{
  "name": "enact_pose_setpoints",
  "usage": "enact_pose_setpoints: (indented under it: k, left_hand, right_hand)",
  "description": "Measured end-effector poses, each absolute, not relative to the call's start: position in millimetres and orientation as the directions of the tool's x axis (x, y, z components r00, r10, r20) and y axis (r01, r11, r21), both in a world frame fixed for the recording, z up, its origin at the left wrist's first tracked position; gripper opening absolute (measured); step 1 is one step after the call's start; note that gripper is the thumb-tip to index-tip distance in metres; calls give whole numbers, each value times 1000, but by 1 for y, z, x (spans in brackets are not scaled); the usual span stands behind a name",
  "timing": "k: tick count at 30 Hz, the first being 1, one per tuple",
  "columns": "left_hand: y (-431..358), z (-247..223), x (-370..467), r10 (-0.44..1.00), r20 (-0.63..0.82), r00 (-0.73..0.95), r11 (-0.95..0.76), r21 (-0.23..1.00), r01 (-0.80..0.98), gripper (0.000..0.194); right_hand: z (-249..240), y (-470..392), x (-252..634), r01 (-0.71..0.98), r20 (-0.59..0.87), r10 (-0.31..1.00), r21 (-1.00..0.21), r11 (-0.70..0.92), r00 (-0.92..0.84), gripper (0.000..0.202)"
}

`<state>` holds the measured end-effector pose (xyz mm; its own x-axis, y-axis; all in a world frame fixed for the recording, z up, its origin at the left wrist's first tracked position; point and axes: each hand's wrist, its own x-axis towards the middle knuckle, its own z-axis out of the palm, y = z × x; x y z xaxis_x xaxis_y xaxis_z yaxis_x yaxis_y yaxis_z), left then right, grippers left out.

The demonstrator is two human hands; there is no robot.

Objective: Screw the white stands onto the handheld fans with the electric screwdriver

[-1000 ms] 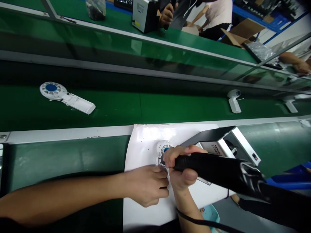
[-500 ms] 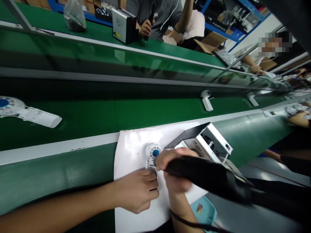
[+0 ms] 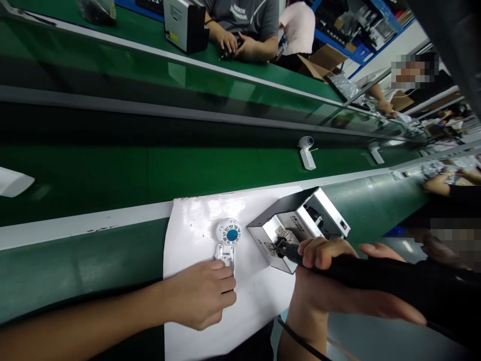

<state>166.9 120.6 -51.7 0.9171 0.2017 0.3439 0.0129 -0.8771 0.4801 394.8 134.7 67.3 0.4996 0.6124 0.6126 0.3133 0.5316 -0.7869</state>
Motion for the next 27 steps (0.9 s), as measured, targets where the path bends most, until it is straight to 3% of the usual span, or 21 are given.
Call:
enact_pose_setpoints:
  k: [3,9,15,27]
  left_hand:
    - [121,-51,167,199,344,918,-875,483,9,13]
    - [122,-52,168,181,349,920,-886,464,-2,8]
    - [122,-54,170,184,353,917,-891,453,5,11]
    - [123,-52,168,175,340,924,-897,442,7,13]
  right_hand:
    - [68,128,387,271,623,650,-779,565,435,63]
    - [66,112,355,-53,443,830,-872,487,339,53]
    - [44,135,331,-76,507,814,-834,546,283,74]
    - [7,148,324,-149,445,842,-851,504,306,50]
